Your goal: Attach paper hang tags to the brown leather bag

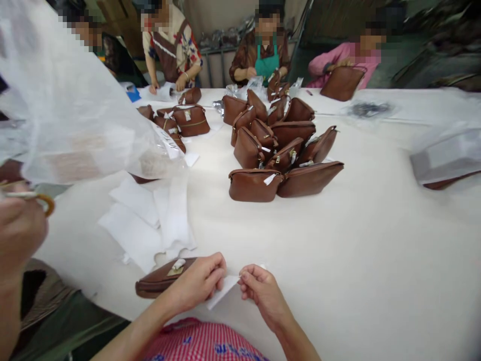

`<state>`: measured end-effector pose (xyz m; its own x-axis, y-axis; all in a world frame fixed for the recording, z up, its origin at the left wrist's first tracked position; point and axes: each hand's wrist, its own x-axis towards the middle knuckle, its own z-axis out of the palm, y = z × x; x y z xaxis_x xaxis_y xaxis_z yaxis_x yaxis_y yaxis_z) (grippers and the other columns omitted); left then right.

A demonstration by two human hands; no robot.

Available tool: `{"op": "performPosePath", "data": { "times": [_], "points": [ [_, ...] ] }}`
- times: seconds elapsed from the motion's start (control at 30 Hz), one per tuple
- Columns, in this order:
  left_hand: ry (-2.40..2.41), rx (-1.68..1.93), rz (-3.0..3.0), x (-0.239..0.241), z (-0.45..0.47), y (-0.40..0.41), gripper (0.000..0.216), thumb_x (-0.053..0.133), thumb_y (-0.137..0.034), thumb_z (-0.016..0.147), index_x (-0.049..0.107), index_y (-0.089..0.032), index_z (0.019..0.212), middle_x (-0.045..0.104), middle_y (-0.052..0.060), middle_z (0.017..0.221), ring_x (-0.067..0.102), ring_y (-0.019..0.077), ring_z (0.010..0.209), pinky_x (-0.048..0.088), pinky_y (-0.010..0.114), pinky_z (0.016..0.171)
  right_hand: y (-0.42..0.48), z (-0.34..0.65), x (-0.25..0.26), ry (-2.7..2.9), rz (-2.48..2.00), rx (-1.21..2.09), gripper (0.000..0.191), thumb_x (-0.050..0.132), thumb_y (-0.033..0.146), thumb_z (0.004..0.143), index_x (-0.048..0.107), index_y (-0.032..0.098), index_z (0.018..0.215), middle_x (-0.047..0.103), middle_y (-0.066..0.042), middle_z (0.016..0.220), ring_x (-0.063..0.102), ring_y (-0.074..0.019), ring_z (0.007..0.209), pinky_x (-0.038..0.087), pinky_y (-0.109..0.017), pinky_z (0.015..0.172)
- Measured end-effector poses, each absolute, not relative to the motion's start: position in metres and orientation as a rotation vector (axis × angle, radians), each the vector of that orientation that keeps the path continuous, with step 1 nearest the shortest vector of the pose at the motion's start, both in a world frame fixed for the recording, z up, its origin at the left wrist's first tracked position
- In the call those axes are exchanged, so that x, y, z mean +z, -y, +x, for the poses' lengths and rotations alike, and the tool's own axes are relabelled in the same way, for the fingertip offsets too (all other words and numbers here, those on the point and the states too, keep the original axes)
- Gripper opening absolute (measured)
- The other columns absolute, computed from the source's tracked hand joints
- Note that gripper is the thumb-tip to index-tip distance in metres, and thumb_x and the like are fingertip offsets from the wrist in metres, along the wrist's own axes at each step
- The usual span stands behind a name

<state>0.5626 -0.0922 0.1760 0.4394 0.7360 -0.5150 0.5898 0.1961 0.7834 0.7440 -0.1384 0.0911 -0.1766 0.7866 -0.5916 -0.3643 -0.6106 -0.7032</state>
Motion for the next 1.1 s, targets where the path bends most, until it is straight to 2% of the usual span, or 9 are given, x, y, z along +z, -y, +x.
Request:
{"op": "performPosePath", "data": {
  "times": [0.07, 0.17, 0.3, 0.4, 0.53, 0.73, 1.1],
  "points": [
    [-1.273, 0.197, 1.565, 0.173, 0.565, 0.098, 0.016, 0.043, -0.022, 0.085, 0.054, -0.019, 0.073, 0.059, -0.003, 0.064, 0.051, 0.0124, 0.056, 0.038, 0.023, 0.057, 0.142, 0.736, 0.090, 0.515, -1.315, 1.844, 0.043, 0.079, 0.057, 0.064, 0.067, 0.017, 0.072, 0.061, 0.000, 0.065, 0.051, -0.0141, 0.060, 0.040, -0.027, 0.056],
    [-1.337, 0.287, 1.602, 0.169, 0.566, 0.102, 0.017, 0.048, -0.022, 0.079, 0.061, -0.019, 0.068, 0.059, -0.001, 0.062, 0.052, 0.0140, 0.062, 0.039, 0.024, 0.061, 0.143, 0.729, 0.089, 0.678, -1.395, 1.671, 0.040, 0.075, 0.058, 0.068, 0.068, 0.018, 0.069, 0.056, 0.002, 0.062, 0.045, -0.0144, 0.062, 0.037, -0.028, 0.060],
    [-1.359, 0.370, 1.379, 0.162, 0.564, 0.106, 0.022, 0.046, -0.022, 0.077, 0.068, -0.017, 0.078, 0.060, -0.001, 0.063, 0.054, 0.0134, 0.056, 0.043, 0.023, 0.057, 0.142, 0.723, 0.092, 0.785, -1.467, 1.580, 0.036, 0.072, 0.056, 0.071, 0.069, 0.020, 0.071, 0.049, 0.003, 0.060, 0.040, -0.0153, 0.062, 0.034, -0.029, 0.062],
    [-1.340, 0.458, 1.261, 0.156, 0.563, 0.109, 0.018, 0.047, -0.021, 0.075, 0.062, -0.017, 0.085, 0.059, -0.003, 0.061, 0.056, 0.0128, 0.053, 0.046, 0.023, 0.055, 0.141, 0.715, 0.095, 0.570, -1.436, 1.659, 0.042, 0.078, 0.060, 0.061, 0.068, 0.020, 0.067, 0.050, 0.003, 0.059, 0.039, -0.0150, 0.060, 0.033, -0.029, 0.059],
    [-1.360, 0.575, 1.221, 0.148, 0.565, 0.113, 0.009, 0.049, -0.019, 0.075, 0.052, -0.020, 0.083, 0.058, -0.005, 0.059, 0.056, 0.0117, 0.051, 0.044, 0.021, 0.051, 0.143, 0.703, 0.099, 0.256, -1.289, 1.802, 0.047, 0.088, 0.057, 0.049, 0.066, 0.019, 0.064, 0.055, 0.002, 0.064, 0.045, -0.0140, 0.062, 0.034, -0.026, 0.058],
    [-1.367, 0.625, 1.210, 0.145, 0.567, 0.114, 0.003, 0.050, -0.019, 0.076, 0.048, -0.020, 0.078, 0.057, -0.005, 0.058, 0.057, 0.0117, 0.050, 0.045, 0.022, 0.051, 0.145, 0.696, 0.103, 0.098, -1.224, 1.862, 0.048, 0.091, 0.054, 0.048, 0.067, 0.018, 0.067, 0.058, 0.002, 0.064, 0.048, -0.0120, 0.061, 0.034, -0.023, 0.056],
    [-1.440, 0.635, 1.263, 0.147, 0.570, 0.114, 0.006, 0.051, -0.018, 0.076, 0.048, -0.021, 0.073, 0.055, -0.006, 0.055, 0.056, 0.0119, 0.050, 0.043, 0.022, 0.051, 0.141, 0.693, 0.104, -0.005, -1.233, 1.859, 0.048, 0.093, 0.050, 0.045, 0.065, 0.017, 0.066, 0.057, 0.003, 0.060, 0.048, -0.0104, 0.056, 0.035, -0.022, 0.052]
  ]
}}
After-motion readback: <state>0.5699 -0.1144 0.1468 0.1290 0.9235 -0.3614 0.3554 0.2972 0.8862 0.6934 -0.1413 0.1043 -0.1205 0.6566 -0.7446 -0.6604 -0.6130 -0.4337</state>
